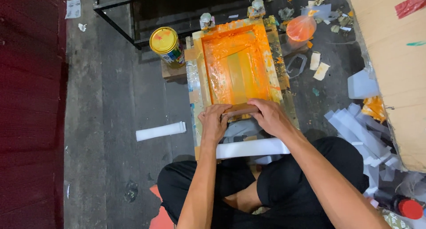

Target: Manual screen printing of labels using a squeegee and orange ink on a screen frame.

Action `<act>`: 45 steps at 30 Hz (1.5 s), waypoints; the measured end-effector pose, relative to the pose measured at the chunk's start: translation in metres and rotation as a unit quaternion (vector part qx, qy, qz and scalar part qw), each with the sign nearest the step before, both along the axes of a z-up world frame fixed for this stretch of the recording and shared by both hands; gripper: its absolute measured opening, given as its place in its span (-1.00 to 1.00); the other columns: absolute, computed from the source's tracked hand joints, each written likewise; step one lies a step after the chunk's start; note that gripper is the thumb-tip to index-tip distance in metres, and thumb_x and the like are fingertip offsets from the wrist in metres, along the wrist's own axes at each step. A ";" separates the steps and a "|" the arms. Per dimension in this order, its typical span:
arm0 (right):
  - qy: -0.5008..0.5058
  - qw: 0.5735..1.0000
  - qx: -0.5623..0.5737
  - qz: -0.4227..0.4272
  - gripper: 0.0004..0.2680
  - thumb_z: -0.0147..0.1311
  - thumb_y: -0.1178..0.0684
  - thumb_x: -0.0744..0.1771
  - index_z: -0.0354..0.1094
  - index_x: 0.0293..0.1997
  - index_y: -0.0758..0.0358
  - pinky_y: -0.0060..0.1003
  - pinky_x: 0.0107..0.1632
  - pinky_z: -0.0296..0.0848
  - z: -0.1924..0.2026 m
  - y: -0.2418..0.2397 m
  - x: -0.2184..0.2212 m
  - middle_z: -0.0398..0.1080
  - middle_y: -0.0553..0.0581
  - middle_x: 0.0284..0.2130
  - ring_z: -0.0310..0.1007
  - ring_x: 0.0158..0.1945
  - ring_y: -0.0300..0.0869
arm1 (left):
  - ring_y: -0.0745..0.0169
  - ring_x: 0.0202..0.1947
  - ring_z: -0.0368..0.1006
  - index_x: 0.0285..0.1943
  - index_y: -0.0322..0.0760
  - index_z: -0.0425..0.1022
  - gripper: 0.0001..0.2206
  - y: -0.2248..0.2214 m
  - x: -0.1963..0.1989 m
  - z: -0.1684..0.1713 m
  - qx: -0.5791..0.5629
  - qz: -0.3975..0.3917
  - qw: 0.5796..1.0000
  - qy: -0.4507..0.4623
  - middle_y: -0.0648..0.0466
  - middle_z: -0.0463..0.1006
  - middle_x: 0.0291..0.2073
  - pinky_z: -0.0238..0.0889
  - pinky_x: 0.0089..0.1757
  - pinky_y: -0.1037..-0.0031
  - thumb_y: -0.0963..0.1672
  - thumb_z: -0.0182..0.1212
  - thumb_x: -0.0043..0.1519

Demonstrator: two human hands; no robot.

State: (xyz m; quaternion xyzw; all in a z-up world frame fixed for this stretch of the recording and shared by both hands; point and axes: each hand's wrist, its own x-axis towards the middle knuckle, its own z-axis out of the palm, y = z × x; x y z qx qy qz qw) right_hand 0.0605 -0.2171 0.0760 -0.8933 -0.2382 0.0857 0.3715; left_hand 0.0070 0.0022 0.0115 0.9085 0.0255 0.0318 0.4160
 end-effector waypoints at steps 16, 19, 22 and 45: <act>0.002 0.999 -0.009 0.050 -0.78 0.12 0.23 0.33 0.46 0.10 0.28 0.08 0.06 0.51 0.005 0.013 0.085 0.54 0.31 -0.09 0.52 0.05 0.22 | 0.08 0.02 0.40 -0.04 0.35 0.59 -0.80 0.028 0.084 0.012 0.124 -0.026 0.990 -0.056 0.34 0.62 -0.19 0.03 0.05 0.13 -0.08 0.19 0.27; -0.051 0.997 -0.035 0.044 -0.78 0.16 0.14 0.34 0.45 0.11 0.13 -0.01 0.08 0.51 -0.004 0.025 0.124 0.52 0.15 -0.07 0.53 0.05 0.08 | 0.17 0.09 0.38 0.08 0.26 0.57 -0.73 0.031 0.124 0.016 0.137 -0.001 0.988 -0.068 0.33 0.60 -0.09 -0.02 0.12 0.14 -0.09 0.28 0.22; -0.083 0.996 -0.016 0.037 -0.77 0.18 0.15 0.33 0.44 0.11 0.18 0.05 0.10 0.48 -0.018 0.034 0.149 0.51 0.22 -0.03 0.49 0.11 0.15 | 0.23 0.11 0.38 0.10 0.18 0.59 -0.74 0.032 0.146 0.016 0.103 0.028 0.993 -0.056 0.31 0.61 -0.03 -0.10 0.17 0.03 -0.14 0.29 0.26; 0.025 0.999 -0.017 0.025 -0.76 0.07 0.31 0.32 0.47 0.09 0.27 0.17 0.04 0.50 0.006 0.015 0.047 0.52 0.26 0.04 0.48 0.08 0.30 | 0.19 0.11 0.37 0.04 0.06 0.59 -0.70 0.018 0.049 -0.002 0.088 -0.023 0.994 -0.066 0.20 0.61 -0.17 -0.10 0.13 0.03 -0.22 0.28 0.18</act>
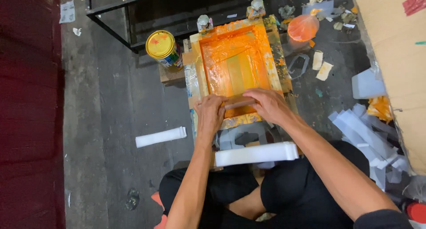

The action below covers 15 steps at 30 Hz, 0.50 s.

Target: Manual screen printing of labels using a squeegee and orange ink on a screen frame.

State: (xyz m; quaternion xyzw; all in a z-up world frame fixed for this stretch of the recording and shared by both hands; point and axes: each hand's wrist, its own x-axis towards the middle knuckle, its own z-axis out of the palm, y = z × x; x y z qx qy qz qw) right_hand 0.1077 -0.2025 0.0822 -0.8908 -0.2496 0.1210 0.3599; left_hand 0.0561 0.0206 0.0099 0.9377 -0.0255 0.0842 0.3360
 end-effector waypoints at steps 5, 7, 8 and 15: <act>0.010 0.999 -0.032 0.016 -0.80 0.11 0.20 0.34 0.46 0.05 0.10 0.01 0.00 0.52 -0.015 -0.015 -0.025 0.54 0.12 -0.04 0.54 0.04 0.13 | 0.24 0.13 0.36 0.01 0.12 0.59 -0.75 -0.002 -0.028 -0.001 -0.013 -0.005 0.999 0.042 0.26 0.61 -0.18 -0.14 0.16 0.06 -0.17 0.32 0.19; 0.012 0.999 -0.037 0.015 -0.82 0.11 0.19 0.35 0.46 0.04 0.07 -0.03 0.00 0.53 -0.008 -0.017 -0.033 0.55 0.10 -0.06 0.56 0.01 0.09 | 0.24 0.13 0.36 0.02 0.13 0.58 -0.73 -0.005 -0.035 -0.001 -0.003 -0.004 0.999 0.045 0.26 0.61 -0.17 -0.15 0.16 0.06 -0.17 0.33 0.18; 0.017 0.999 -0.048 0.015 -0.82 0.10 0.18 0.35 0.46 0.03 0.08 -0.05 -0.01 0.53 -0.003 -0.017 -0.035 0.55 0.10 -0.08 0.57 -0.01 0.08 | 0.25 0.13 0.36 0.03 0.14 0.58 -0.71 -0.006 -0.038 -0.001 -0.006 -0.003 0.999 0.047 0.27 0.61 -0.18 -0.15 0.17 0.05 -0.18 0.32 0.17; -0.002 0.999 -0.050 0.020 -0.83 0.08 0.19 0.36 0.44 0.04 0.08 -0.08 -0.03 0.53 -0.005 -0.019 -0.042 0.53 0.14 -0.19 0.56 -0.06 0.08 | 0.17 0.11 0.37 0.05 0.09 0.59 -0.71 -0.018 -0.052 0.023 -0.026 0.002 0.999 0.041 0.20 0.61 -0.16 -0.09 0.16 0.11 -0.19 0.29 0.18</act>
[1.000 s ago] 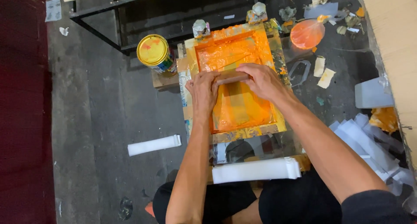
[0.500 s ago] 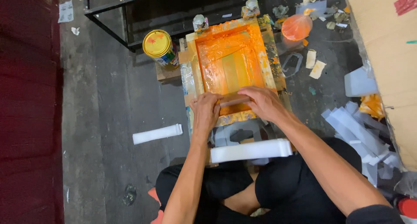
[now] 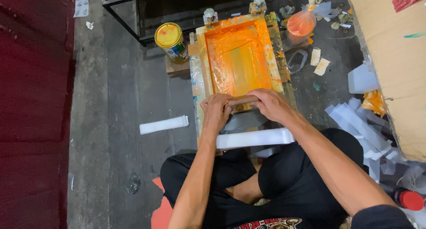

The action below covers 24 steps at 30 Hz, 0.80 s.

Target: Manual screen printing of labels using a squeegee and orange ink on a screen frame.

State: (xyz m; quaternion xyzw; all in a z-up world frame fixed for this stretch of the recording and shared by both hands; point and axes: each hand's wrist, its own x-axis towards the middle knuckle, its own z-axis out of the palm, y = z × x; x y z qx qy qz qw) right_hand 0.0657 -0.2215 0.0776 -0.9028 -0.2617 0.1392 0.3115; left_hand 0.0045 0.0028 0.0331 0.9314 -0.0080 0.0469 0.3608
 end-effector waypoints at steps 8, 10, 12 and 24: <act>-0.029 0.999 0.013 0.001 -0.83 0.09 0.20 0.35 0.42 0.05 0.15 -0.07 -0.05 0.54 -0.010 -0.001 -0.001 0.51 0.17 -0.24 0.56 -0.09 0.09 | 0.22 0.10 0.37 0.08 0.13 0.59 -0.67 -0.001 0.000 -0.024 -0.012 0.017 1.000 -0.015 0.24 0.59 -0.17 -0.09 0.15 0.14 -0.20 0.29 0.17; -0.035 0.999 0.018 0.000 -0.83 0.09 0.19 0.36 0.42 0.05 0.15 -0.08 -0.05 0.54 -0.013 -0.002 -0.001 0.51 0.17 -0.24 0.57 -0.10 0.09 | 0.23 0.10 0.37 0.07 0.15 0.59 -0.66 -0.001 0.000 -0.025 -0.011 0.015 1.000 -0.020 0.25 0.58 -0.18 -0.08 0.14 0.16 -0.20 0.30 0.16; -0.039 0.999 0.033 0.003 -0.83 0.09 0.22 0.35 0.42 0.03 0.14 -0.15 -0.04 0.56 -0.018 -0.003 -0.001 0.50 0.18 -0.27 0.58 -0.13 0.06 | 0.27 0.10 0.36 0.09 0.16 0.59 -0.65 0.000 0.000 -0.026 -0.020 0.014 0.999 -0.020 0.29 0.58 -0.19 -0.10 0.15 0.17 -0.20 0.28 0.16; -0.091 0.994 0.041 0.046 -0.76 0.06 0.30 0.33 0.45 0.10 0.26 -0.01 0.00 0.54 0.002 0.000 0.018 0.53 0.25 -0.09 0.54 0.00 0.15 | 0.15 -0.14 0.36 -0.02 -0.12 0.55 -0.82 -0.007 0.016 0.015 0.056 0.017 0.994 -0.091 0.13 0.56 -0.25 -0.07 0.05 0.20 -0.21 0.20 0.23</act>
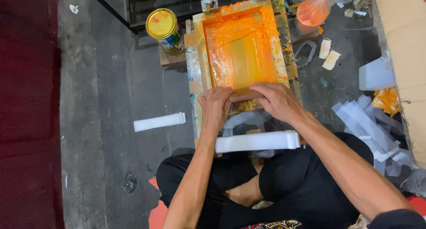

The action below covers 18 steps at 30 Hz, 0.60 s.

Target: Manual screen printing of labels using a squeegee and orange ink on a screen frame.

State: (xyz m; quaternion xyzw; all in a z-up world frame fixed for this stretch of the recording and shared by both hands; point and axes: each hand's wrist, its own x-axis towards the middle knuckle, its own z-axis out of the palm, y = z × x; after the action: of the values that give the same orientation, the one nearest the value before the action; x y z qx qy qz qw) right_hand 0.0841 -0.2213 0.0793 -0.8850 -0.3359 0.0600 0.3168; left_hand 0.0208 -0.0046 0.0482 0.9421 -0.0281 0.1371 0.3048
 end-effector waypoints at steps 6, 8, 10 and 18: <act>-0.035 0.999 0.033 0.004 -0.76 0.11 0.32 0.33 0.47 0.09 0.29 0.06 -0.01 0.53 -0.017 0.025 0.077 0.52 0.29 -0.13 0.53 0.00 0.22 | 0.21 0.04 0.36 0.02 0.19 0.55 -0.72 0.023 0.086 -0.050 0.086 0.022 0.996 -0.009 0.29 0.52 -0.13 0.00 -0.02 0.14 -0.13 0.26 0.16; -0.044 0.999 0.030 0.003 -0.77 0.10 0.30 0.34 0.47 0.09 0.21 0.03 0.00 0.54 -0.027 0.030 0.103 0.52 0.22 -0.14 0.54 -0.01 0.16 | 0.19 -0.02 0.37 -0.01 0.16 0.58 -0.75 0.024 0.108 -0.030 0.061 0.029 0.998 -0.021 0.29 0.53 -0.17 0.01 -0.02 0.19 -0.16 0.25 0.19; -0.054 0.998 0.027 0.003 -0.78 0.09 0.28 0.36 0.47 0.09 0.13 -0.01 0.01 0.54 -0.033 0.035 0.124 0.51 0.15 -0.16 0.55 -0.03 0.10 | 0.17 -0.08 0.38 -0.04 0.13 0.61 -0.76 0.028 0.130 -0.030 0.037 0.037 0.998 -0.036 0.28 0.54 -0.22 0.02 -0.02 0.23 -0.19 0.23 0.22; -0.026 0.999 0.014 -0.019 -0.82 0.15 0.16 0.38 0.45 0.10 0.11 0.06 -0.03 0.49 -0.039 0.038 0.145 0.52 0.16 -0.05 0.51 0.02 0.20 | 0.22 0.08 0.43 -0.02 0.14 0.61 -0.77 0.037 0.156 -0.049 0.031 0.033 0.998 -0.035 0.31 0.65 -0.15 -0.03 0.06 0.12 -0.15 0.36 0.20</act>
State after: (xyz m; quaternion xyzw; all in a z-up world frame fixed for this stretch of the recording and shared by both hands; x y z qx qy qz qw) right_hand 0.2287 -0.1834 0.0408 -0.8880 -0.3277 0.0265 0.3214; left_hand 0.1768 0.0325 -0.0005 0.9462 -0.0122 0.1789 0.2693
